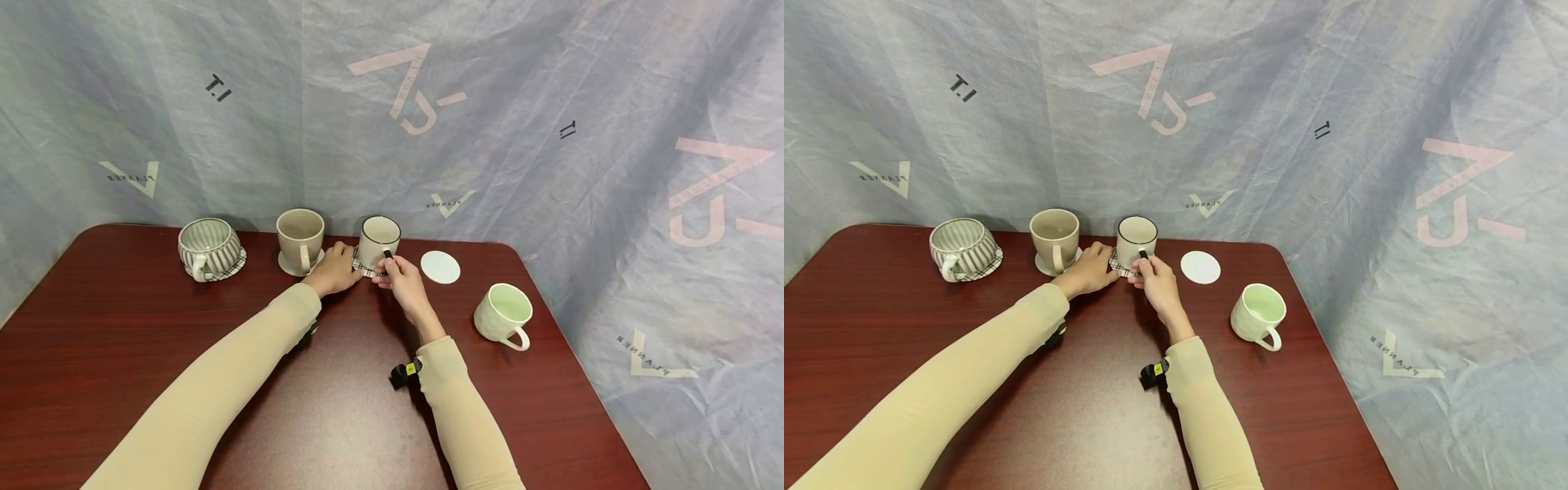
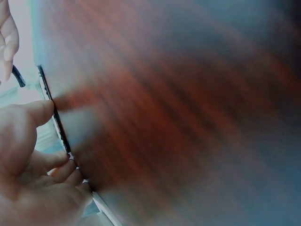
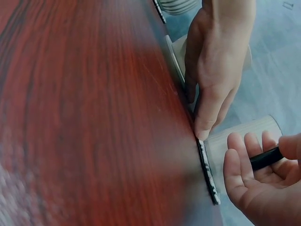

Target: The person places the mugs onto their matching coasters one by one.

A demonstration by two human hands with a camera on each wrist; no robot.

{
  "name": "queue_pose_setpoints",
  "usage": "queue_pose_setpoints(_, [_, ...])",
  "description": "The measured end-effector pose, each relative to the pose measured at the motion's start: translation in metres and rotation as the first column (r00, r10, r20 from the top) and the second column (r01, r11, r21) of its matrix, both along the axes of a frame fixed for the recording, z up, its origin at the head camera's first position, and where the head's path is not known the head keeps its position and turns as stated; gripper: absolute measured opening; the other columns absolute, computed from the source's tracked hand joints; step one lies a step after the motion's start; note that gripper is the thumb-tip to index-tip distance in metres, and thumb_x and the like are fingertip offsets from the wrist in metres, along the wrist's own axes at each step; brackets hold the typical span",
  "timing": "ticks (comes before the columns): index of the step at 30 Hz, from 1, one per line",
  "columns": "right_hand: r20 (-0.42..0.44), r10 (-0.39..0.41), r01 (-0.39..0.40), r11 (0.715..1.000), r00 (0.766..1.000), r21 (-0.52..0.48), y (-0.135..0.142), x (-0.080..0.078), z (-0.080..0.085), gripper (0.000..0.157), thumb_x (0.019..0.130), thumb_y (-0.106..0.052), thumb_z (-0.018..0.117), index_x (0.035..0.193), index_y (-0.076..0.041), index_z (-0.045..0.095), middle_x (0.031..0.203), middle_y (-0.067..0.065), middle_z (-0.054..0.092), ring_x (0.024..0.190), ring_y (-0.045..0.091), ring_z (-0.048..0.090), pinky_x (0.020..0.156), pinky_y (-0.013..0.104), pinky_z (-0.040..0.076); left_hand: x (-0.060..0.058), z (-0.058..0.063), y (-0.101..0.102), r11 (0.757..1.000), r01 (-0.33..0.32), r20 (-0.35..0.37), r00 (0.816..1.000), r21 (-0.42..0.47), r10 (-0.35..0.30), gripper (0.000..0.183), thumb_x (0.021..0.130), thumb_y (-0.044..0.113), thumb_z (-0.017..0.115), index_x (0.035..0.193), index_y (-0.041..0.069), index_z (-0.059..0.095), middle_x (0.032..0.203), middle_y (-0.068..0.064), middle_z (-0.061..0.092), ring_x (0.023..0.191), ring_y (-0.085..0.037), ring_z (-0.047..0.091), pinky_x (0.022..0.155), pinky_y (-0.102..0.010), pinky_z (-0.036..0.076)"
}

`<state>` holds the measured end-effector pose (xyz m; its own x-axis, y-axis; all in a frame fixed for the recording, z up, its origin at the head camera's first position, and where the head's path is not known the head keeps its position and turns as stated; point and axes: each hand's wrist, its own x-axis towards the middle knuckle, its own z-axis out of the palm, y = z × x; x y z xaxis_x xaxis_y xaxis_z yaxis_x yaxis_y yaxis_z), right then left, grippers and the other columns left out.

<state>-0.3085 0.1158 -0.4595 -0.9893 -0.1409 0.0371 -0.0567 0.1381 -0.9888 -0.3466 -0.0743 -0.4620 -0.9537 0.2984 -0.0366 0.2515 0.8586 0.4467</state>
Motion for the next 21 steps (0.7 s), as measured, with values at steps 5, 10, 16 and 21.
queue_pose_setpoints(5, [-0.002, 0.010, -0.010, 1.000, 1.000, -0.003, -0.0008, -0.0014, 0.0000, 0.034, 0.116, -0.019, 0.044, 0.120, 0.007, 0.065, 0.121, 0.028, 0.066, 0.108, 0.043, 0.073, 0.097, 0.047, 0.059, 0.0010, 0.0011, -0.0005, 1.000, 0.001, -0.001, 1.000, 0.003, -0.001, 0.066, 0.107, 0.031, 0.060, 0.154, -0.011, 0.040, 0.154, -0.030, 0.040, 0.145, -0.047, 0.040, 0.121, -0.055, 0.036])
queue_pose_setpoints(10, [-0.007, 0.017, -0.017, 1.000, 1.000, 0.001, -0.0016, -0.0025, -0.0002, 0.034, 0.116, -0.021, 0.045, 0.119, 0.007, 0.065, 0.120, 0.029, 0.067, 0.101, 0.033, 0.075, 0.093, 0.040, 0.061, 0.0006, 0.0007, -0.0009, 1.000, 0.004, -0.001, 1.000, 0.005, -0.004, 0.066, 0.107, 0.030, 0.059, 0.155, -0.011, 0.039, 0.155, -0.030, 0.039, 0.146, -0.047, 0.040, 0.122, -0.055, 0.035])
queue_pose_setpoints(16, [-0.003, 0.019, -0.019, 1.000, 1.000, -0.010, -0.0013, -0.0029, -0.0012, 0.035, 0.116, -0.021, 0.046, 0.120, 0.008, 0.065, 0.119, 0.027, 0.067, 0.099, 0.031, 0.075, 0.092, 0.039, 0.061, -0.0003, -0.0007, -0.0006, 1.000, 0.000, -0.003, 1.000, 0.004, 0.000, 0.066, 0.107, 0.031, 0.059, 0.155, -0.010, 0.039, 0.155, -0.030, 0.039, 0.145, -0.047, 0.040, 0.122, -0.054, 0.035])
queue_pose_setpoints(21, [0.006, 0.021, -0.021, 1.000, 1.000, 0.008, 0.0010, -0.0029, -0.0013, 0.035, 0.116, -0.022, 0.046, 0.122, 0.006, 0.066, 0.122, 0.027, 0.068, 0.102, 0.035, 0.075, 0.091, 0.040, 0.061, 0.0007, 0.0006, 0.0000, 1.000, -0.001, 0.005, 1.000, 0.006, 0.001, 0.067, 0.107, 0.032, 0.060, 0.155, -0.010, 0.040, 0.155, -0.030, 0.039, 0.146, -0.047, 0.040, 0.122, -0.055, 0.036])
